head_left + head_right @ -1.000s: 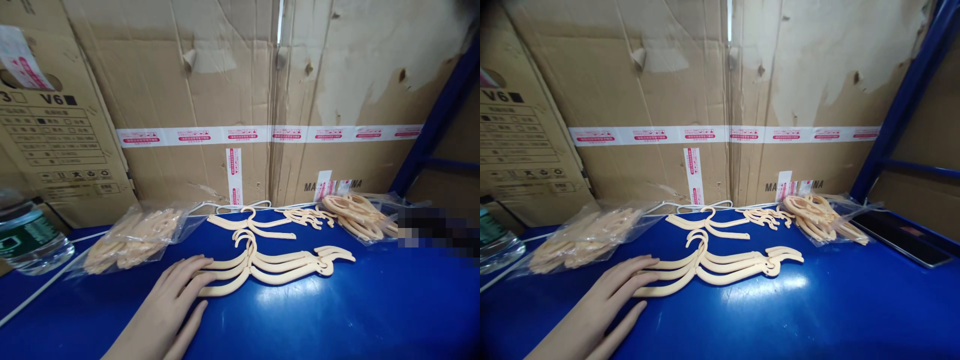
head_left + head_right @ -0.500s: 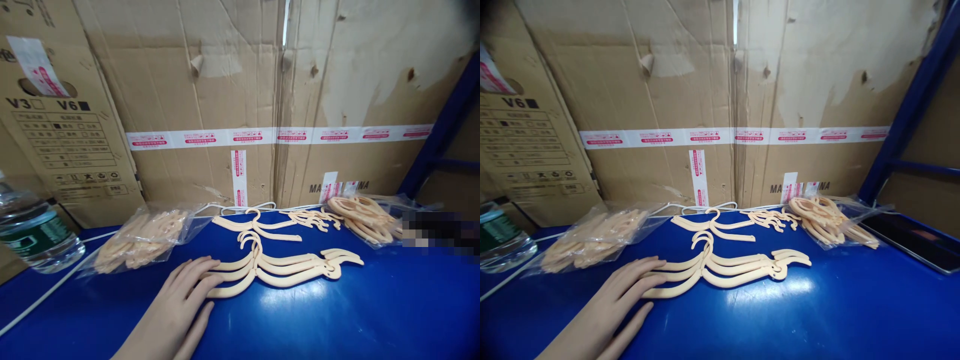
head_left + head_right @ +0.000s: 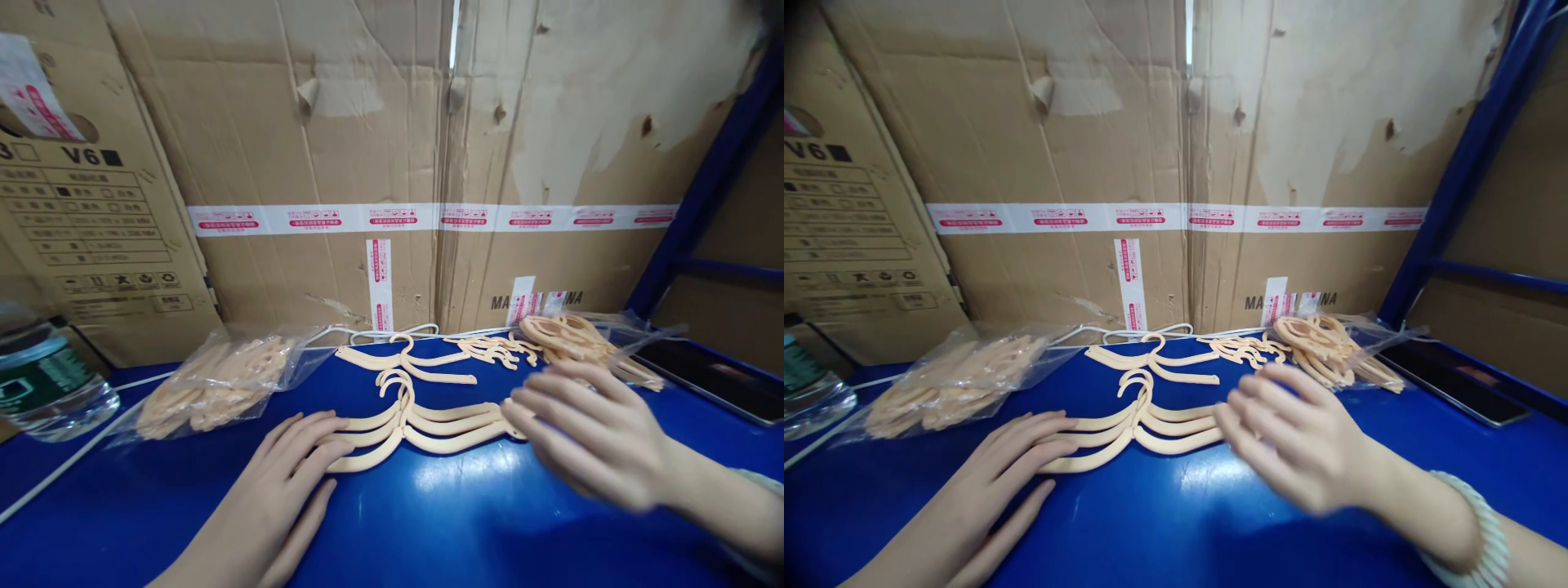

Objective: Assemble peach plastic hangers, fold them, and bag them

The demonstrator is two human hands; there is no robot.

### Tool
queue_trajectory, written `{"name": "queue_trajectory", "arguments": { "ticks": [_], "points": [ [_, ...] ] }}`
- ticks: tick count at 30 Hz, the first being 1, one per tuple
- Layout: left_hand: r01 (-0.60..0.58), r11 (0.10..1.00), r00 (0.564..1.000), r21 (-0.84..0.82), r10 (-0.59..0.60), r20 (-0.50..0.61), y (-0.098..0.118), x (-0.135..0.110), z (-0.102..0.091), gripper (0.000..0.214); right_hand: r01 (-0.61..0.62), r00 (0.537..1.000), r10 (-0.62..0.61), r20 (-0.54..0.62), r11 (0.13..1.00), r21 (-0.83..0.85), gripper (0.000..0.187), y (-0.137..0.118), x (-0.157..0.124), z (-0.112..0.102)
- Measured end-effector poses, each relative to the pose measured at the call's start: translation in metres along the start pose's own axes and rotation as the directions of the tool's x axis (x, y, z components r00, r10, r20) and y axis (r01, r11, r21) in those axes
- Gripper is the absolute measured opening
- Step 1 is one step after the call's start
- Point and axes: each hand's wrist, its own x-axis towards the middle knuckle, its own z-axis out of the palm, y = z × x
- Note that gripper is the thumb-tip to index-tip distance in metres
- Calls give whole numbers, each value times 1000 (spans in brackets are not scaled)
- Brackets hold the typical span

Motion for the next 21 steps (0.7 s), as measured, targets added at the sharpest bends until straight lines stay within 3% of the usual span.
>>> {"name": "queue_trajectory", "arguments": {
  "ticks": [2,4,6,10,14,18,21],
  "points": [
    [39,998,999,-39,-39,1,1,0,1,42,-122,991,117,72,990,65,23,13,10,0],
    [46,997,999,-65,-45,12,2,0,1,43,-330,938,301,172,927,178,24,26,12,3],
    [37,996,999,-78,-35,19,3,1,-1,44,-457,878,383,288,850,263,25,38,9,5],
    [-1,996,995,-94,10,98,7,5,-12,47,-514,808,308,503,786,344,33,52,4,-3],
    [-90,993,961,-72,105,257,13,6,-19,58,-519,766,237,598,777,357,40,53,5,-13],
    [2,1000,980,-21,3,201,13,-1,-9,49,-517,736,201,646,783,345,40,53,5,-13],
    [0,999,990,-40,6,141,9,-6,2,48,-533,730,209,651,771,350,40,54,5,-11]
  ]
}}
